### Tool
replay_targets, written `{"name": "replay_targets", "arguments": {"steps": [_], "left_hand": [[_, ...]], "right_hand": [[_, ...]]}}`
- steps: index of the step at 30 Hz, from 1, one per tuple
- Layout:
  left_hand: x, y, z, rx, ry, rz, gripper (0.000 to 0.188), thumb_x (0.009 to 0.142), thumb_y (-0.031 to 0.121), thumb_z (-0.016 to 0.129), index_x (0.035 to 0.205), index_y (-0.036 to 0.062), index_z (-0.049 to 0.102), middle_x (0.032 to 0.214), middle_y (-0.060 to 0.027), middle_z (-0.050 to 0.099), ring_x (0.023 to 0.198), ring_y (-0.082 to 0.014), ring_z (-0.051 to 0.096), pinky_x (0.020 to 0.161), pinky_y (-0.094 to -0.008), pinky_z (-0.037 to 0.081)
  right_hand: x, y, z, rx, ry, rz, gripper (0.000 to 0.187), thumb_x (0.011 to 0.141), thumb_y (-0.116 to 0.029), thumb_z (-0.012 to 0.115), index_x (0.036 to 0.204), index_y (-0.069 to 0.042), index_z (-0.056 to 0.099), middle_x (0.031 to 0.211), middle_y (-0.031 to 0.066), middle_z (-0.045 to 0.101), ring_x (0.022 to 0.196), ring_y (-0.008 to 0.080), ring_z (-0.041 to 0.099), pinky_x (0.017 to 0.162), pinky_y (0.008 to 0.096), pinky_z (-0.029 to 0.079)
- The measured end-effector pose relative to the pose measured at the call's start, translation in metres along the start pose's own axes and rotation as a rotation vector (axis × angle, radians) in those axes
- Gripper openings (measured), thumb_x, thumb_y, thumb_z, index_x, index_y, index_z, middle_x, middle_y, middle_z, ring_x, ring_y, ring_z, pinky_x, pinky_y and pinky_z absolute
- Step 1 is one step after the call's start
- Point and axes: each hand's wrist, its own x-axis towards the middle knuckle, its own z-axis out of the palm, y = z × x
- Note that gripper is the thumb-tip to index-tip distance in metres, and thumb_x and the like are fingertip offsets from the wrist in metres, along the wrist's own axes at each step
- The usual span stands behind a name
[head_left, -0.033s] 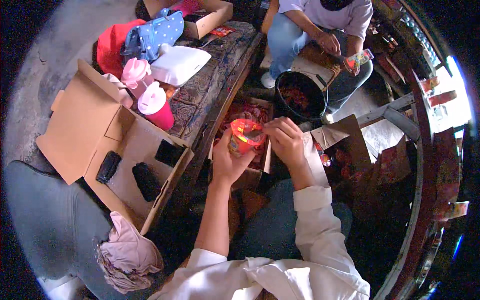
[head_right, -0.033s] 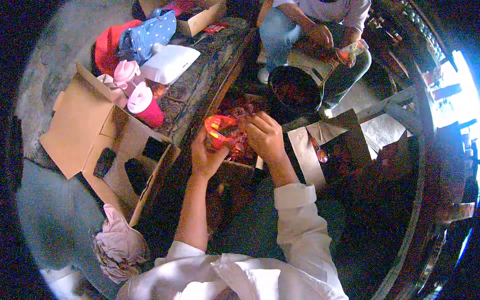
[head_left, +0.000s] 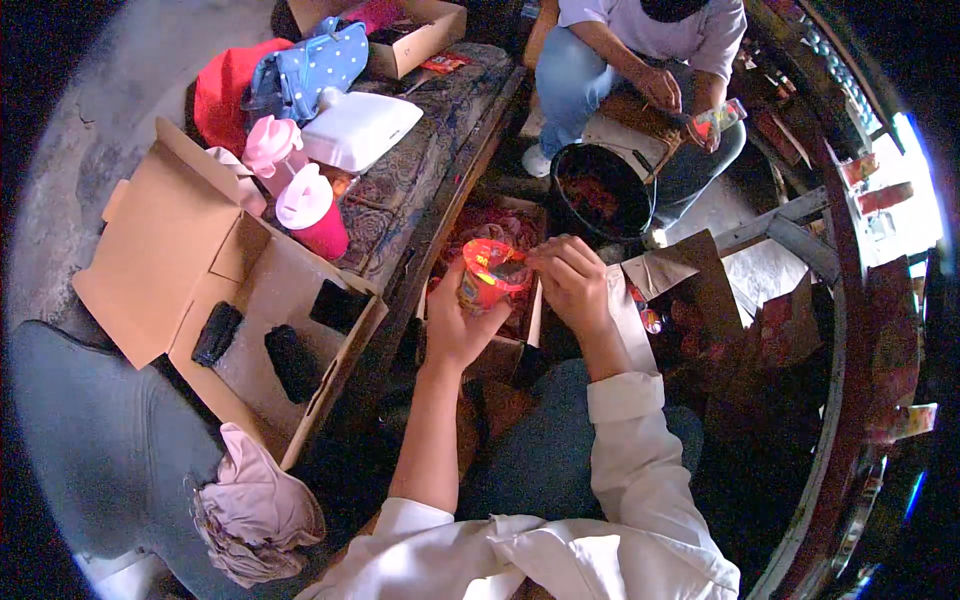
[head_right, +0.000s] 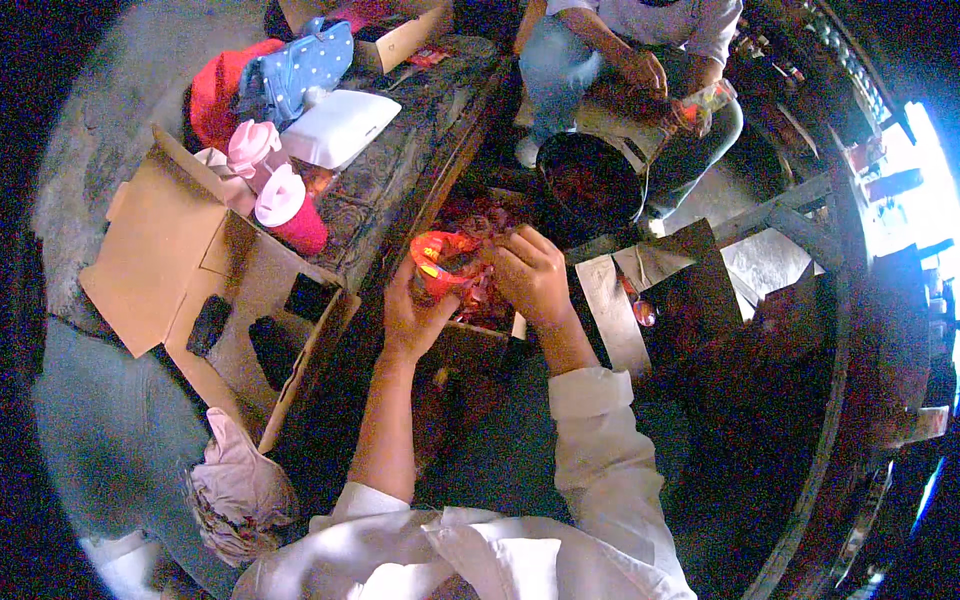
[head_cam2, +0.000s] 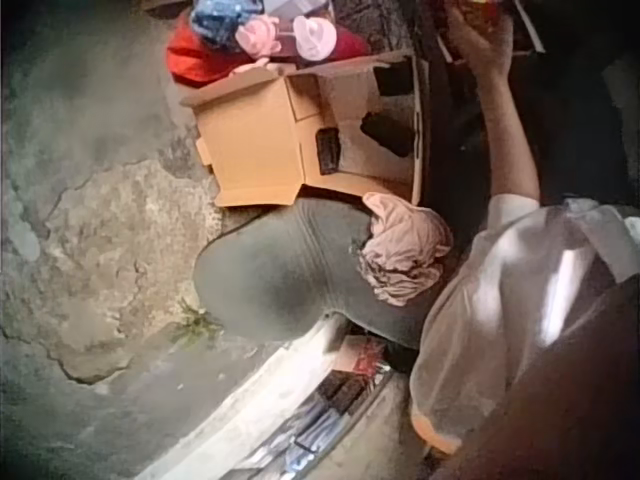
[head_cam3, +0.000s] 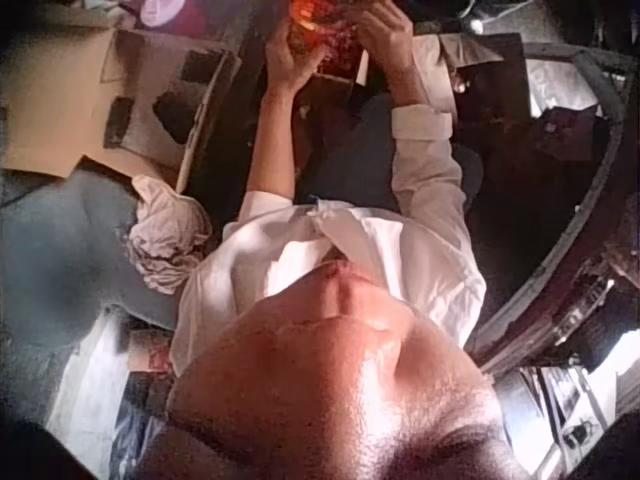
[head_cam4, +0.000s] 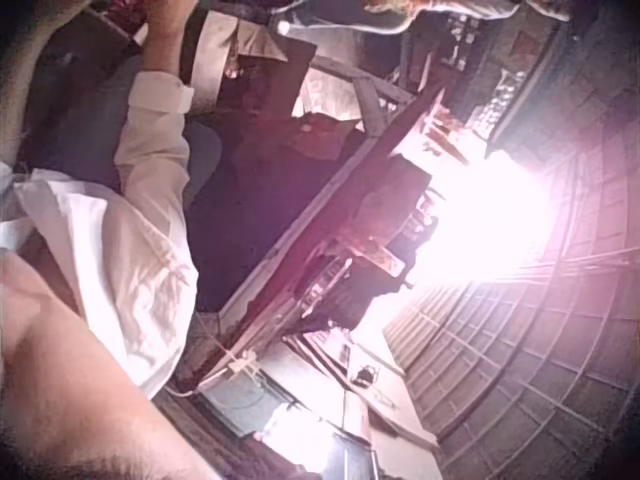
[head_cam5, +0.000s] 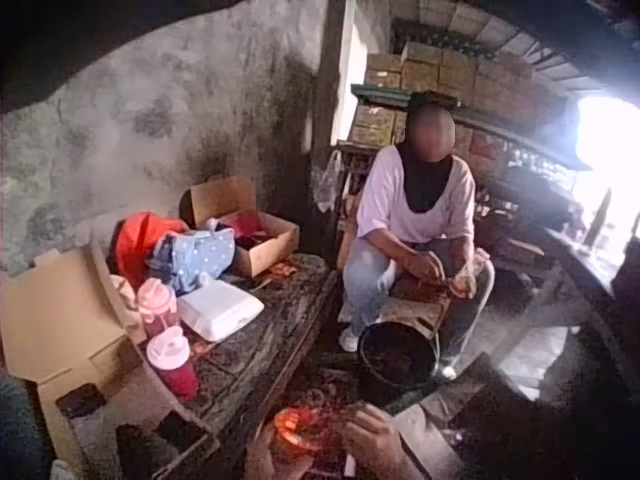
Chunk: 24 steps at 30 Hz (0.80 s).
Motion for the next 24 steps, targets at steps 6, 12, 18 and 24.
{"name": "replay_targets", "arguments": {"steps": [6,12,18,24], "left_hand": [[0.000,0.001,-0.001,-0.019,-0.044,-0.061,0.048,0.063,0.010,0.063,0.109,0.0019,0.050,0.096,-0.0067,0.060,0.087,-0.0139,0.058,0.080,-0.0283,0.044],[-0.001,0.005,0.002,-0.237,-0.044,-0.190,0.049,0.067,0.016,0.066,0.111,0.0021,0.049,0.106,-0.0075,0.056,0.100,-0.0182,0.053,0.089,-0.0311,0.039],[-0.001,-0.013,0.002,0.025,0.021,0.007,0.050,0.068,0.016,0.068,0.112,0.0033,0.048,0.106,-0.0095,0.056,0.100,-0.0208,0.054,0.088,-0.0320,0.040],[-0.001,-0.029,0.009,0.100,0.081,0.026,0.054,0.061,0.011,0.070,0.110,0.0038,0.049,0.102,-0.0130,0.056,0.095,-0.0306,0.054,0.083,-0.0374,0.041]], "right_hand": [[-0.002,0.002,0.000,-0.011,-0.047,0.034,0.013,0.062,0.005,0.064,0.070,-0.004,0.060,0.071,0.0076,0.060,0.069,0.0230,0.059,0.061,0.0311,0.049],[0.000,0.003,0.007,0.289,0.137,0.286,0.016,0.061,0.006,0.065,0.072,-0.003,0.059,0.071,0.0076,0.060,0.065,0.0218,0.059,0.057,0.0299,0.047],[0.000,0.002,0.010,0.238,0.143,0.351,0.012,0.064,0.007,0.063,0.071,-0.002,0.059,0.074,0.0086,0.060,0.067,0.0229,0.059,0.061,0.0287,0.048],[-0.003,0.005,0.019,0.132,0.011,0.208,0.021,0.062,0.001,0.065,0.081,-0.005,0.066,0.084,0.0078,0.060,0.076,0.0236,0.057,0.062,0.0320,0.049]]}}
